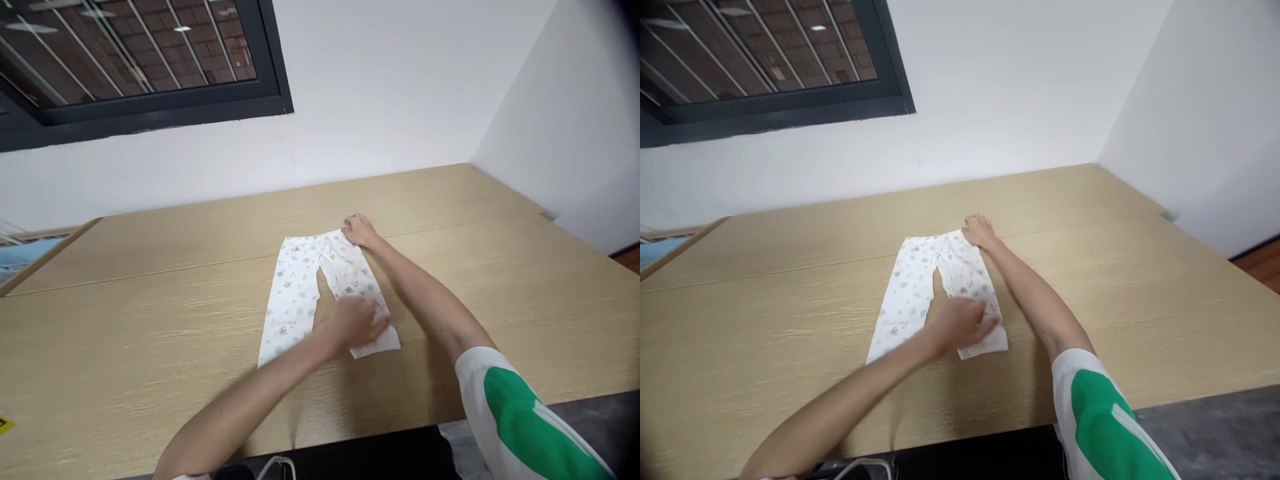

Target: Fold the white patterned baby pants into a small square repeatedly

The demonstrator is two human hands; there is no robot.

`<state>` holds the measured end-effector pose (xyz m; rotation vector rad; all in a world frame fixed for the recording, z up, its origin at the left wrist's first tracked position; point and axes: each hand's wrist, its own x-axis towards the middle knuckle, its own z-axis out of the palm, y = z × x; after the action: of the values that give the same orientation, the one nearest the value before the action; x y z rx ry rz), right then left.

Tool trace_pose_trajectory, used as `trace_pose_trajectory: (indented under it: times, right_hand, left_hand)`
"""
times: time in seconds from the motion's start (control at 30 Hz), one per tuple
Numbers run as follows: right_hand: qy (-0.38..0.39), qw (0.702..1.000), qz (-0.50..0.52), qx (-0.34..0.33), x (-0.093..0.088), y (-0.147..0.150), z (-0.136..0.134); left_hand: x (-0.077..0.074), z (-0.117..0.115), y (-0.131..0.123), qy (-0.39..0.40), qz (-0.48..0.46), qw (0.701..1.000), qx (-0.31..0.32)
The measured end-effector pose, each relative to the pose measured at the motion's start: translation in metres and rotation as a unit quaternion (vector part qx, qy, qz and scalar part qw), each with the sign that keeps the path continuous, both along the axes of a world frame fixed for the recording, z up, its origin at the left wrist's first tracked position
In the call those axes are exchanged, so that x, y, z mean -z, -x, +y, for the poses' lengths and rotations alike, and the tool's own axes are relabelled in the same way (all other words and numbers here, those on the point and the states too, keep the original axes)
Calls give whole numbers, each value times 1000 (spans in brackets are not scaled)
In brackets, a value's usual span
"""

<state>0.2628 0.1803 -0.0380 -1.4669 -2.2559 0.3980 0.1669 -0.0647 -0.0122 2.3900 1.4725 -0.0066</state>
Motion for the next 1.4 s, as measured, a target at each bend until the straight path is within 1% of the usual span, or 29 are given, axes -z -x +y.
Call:
trace_pose_trajectory:
  times: [0.03,0.07,0.13,0.2,0.27,0.4,0.5,0.6,0.73,0.83,0.93,1.03,1.1,1.2,1.3,1.33,1.4]
  right_hand:
    - [14,1000,-1,7,0,1,2]
    - [23,1000,-3,10,1,1,4]
    - [33,999,1,10,3,2,6]
    - [38,999,13,12,6,2,9]
    - [42,998,33,15,9,3,10]
    - [47,996,80,16,5,6,11]
    - [39,993,113,12,-5,12,9]
    - [29,990,135,4,-20,23,7]
    - [33,983,180,9,-34,51,3]
    - [27,982,184,36,-38,82,-3]
    - [19,984,171,52,-36,120,-16]
    - [36,989,139,37,-31,156,-34]
    - [47,993,110,23,-27,175,-44]
    - [69,994,79,21,-22,192,-52]
    - [82,994,63,18,-19,200,-57]
    - [73,996,59,10,-20,201,-60]
    - [31,998,54,-25,-21,201,-74]
  left_hand:
    - [4,-14,-16,9,10,999,31]
    - [7,-26,-29,17,26,999,29]
    - [11,-39,-44,22,31,999,26]
    - [11,-41,-47,18,30,999,16]
    - [7,-38,-45,15,27,999,13]
    - [-4,-38,-31,29,2,999,23]
    - [-10,-48,-14,35,-82,996,15]
    - [-15,-64,6,64,-182,980,-37]
    - [-22,-89,37,100,-299,941,-123]
    - [-22,-113,66,73,-330,922,-191]
    - [-15,-139,97,13,-306,910,-279]
    - [-4,-158,122,-35,-259,897,-357]
    - [2,-166,133,-55,-222,892,-391]
    - [9,-170,142,-60,-168,890,-420]
    - [15,-172,146,-75,-105,893,-431]
    - [16,-173,145,-97,-76,892,-435]
    - [18,-177,142,-171,-22,883,-437]
